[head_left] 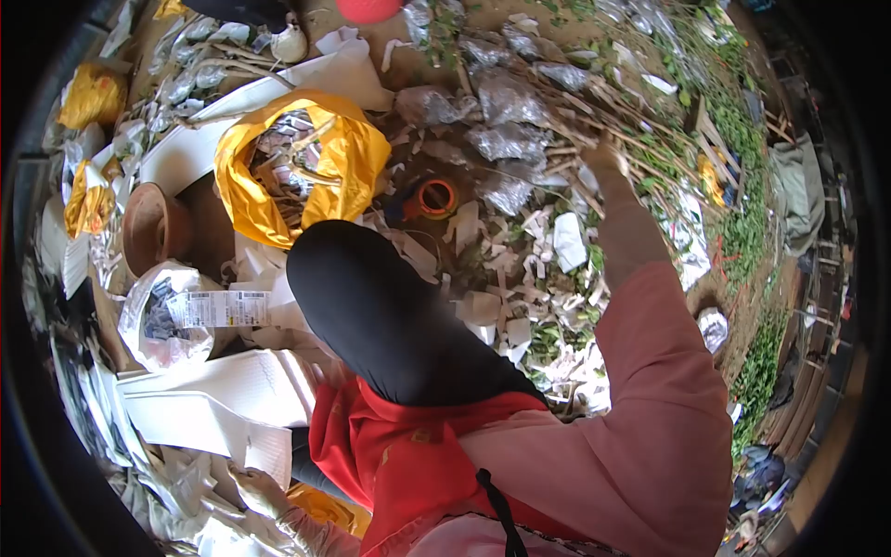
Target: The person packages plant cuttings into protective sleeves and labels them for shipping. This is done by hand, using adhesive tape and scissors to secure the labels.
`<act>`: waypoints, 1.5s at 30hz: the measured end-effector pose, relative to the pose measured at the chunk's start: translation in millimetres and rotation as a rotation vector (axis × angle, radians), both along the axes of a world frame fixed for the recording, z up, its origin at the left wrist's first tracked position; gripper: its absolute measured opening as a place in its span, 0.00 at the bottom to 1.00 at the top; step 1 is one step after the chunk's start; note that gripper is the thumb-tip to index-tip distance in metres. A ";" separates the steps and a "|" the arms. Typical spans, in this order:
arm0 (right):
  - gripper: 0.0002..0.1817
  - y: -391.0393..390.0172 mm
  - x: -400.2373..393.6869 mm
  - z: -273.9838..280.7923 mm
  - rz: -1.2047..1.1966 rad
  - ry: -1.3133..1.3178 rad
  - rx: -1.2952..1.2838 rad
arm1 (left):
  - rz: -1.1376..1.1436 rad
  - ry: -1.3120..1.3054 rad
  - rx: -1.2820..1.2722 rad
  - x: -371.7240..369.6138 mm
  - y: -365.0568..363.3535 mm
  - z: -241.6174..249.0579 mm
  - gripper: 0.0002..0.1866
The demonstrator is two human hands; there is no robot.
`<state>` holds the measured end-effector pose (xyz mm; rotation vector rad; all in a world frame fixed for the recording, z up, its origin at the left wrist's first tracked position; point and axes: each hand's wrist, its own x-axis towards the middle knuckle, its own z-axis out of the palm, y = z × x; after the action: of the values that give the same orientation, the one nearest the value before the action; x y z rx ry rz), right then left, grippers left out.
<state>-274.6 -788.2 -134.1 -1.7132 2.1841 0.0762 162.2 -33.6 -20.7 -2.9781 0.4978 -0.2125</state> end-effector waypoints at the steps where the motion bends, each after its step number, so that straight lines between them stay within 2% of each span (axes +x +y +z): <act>1: 0.52 -6.1 -5.5 -6.1 0.076 0.115 -0.054 | 0.062 0.057 0.007 -3.3 -14.2 5.8 0.22; 3: 0.54 -15.7 -7.2 -35.5 0.378 0.204 -0.213 | 0.192 0.172 0.017 -11.0 -41.5 15.5 0.22; 6: 0.40 -22.3 13.7 -60.7 0.387 0.320 -0.188 | 0.196 0.192 -0.043 -3.5 -40.0 1.6 0.23; 9: 0.24 -11.9 40.1 -28.6 0.515 0.438 0.130 | 0.228 0.173 -0.134 -2.6 -46.9 -1.0 0.23; 12: 0.18 23.0 48.6 -8.9 0.605 0.350 -0.040 | 0.259 0.162 -0.235 -7.7 -53.2 2.2 0.24; 15: 0.17 24.7 47.5 9.3 0.360 -0.228 0.052 | 0.287 0.159 -0.330 -11.7 -48.3 3.0 0.24; 16: 0.16 23.1 47.3 17.6 0.402 -0.241 0.049 | 0.279 0.133 -0.367 -13.6 -46.7 3.4 0.23; 19: 0.18 41.6 53.1 51.2 0.258 -0.843 0.248 | 0.244 0.101 -0.412 -13.1 -32.3 -3.9 0.22; 20: 0.22 74.0 76.0 106.3 0.344 -0.789 0.260 | 0.193 0.071 -0.455 -12.9 -24.4 -12.9 0.21; 21: 0.26 91.9 77.9 122.0 0.433 -0.979 0.344 | 0.200 0.073 -0.435 -15.8 -27.9 -11.5 0.21; 22: 0.31 138.6 109.9 183.3 0.609 -0.907 0.225 | 0.180 0.073 -0.396 -19.0 -29.7 -10.0 0.21; 23: 0.30 152.4 118.6 188.4 0.914 -0.997 0.212 | 0.159 0.072 -0.354 -20.9 -32.0 -8.1 0.21; 26: 0.25 224.7 151.3 221.2 1.033 -0.976 0.469 | 0.144 0.101 -0.502 -27.2 -36.7 -14.0 0.20; 27: 0.24 256.9 165.3 223.4 1.053 -1.082 0.551 | 0.109 0.060 -0.512 -28.7 -31.8 -21.4 0.19; 28: 0.21 277.9 175.8 213.7 1.369 -0.997 0.433 | 0.127 0.068 -0.473 -35.4 -39.5 -7.7 0.18; 29: 0.18 309.5 187.9 220.3 1.142 -0.959 0.827 | 0.148 0.078 -0.435 -42.6 -49.4 5.7 0.17; 30: 0.17 334.8 200.1 209.2 1.278 -0.989 0.853 | 0.150 0.075 -0.453 -45.2 -49.4 8.9 0.16; 31: 0.19 355.7 212.1 206.3 1.383 -0.886 0.952 | 0.142 0.072 -0.479 -47.3 -48.9 10.3 0.16; 33: 0.19 394.0 234.9 201.5 1.338 -0.695 1.246 | 0.122 0.035 -0.501 -54.9 -49.0 23.5 0.15; 36: 0.17 432.2 247.9 163.4 1.188 -0.916 1.518 | 0.174 0.040 -0.646 -63.0 -33.9 26.3 0.15; 39: 0.15 439.1 260.4 138.2 1.027 -0.923 1.787 | 0.182 0.153 -0.700 -75.2 -24.6 22.2 0.16; 40: 0.15 443.7 271.1 160.4 1.033 -0.806 1.768 | 0.130 0.212 -0.723 -77.2 -23.9 21.2 0.17; 43: 0.15 451.0 275.5 174.3 1.113 -0.680 1.536 | 0.109 0.280 -0.628 -79.4 -22.1 15.3 0.18; 44: 0.15 455.9 272.1 164.6 1.035 -0.771 1.506 | 0.100 0.290 -0.636 -79.3 -22.0 14.9 0.18; 45: 0.15 456.0 270.9 166.2 1.059 -0.717 1.471 | 0.092 0.301 -0.642 -80.0 -21.2 14.9 0.18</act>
<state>-3.6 -332.3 32.1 -1.2973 0.1994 0.8783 82.3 -54.8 -5.8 -3.6800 0.3701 0.1159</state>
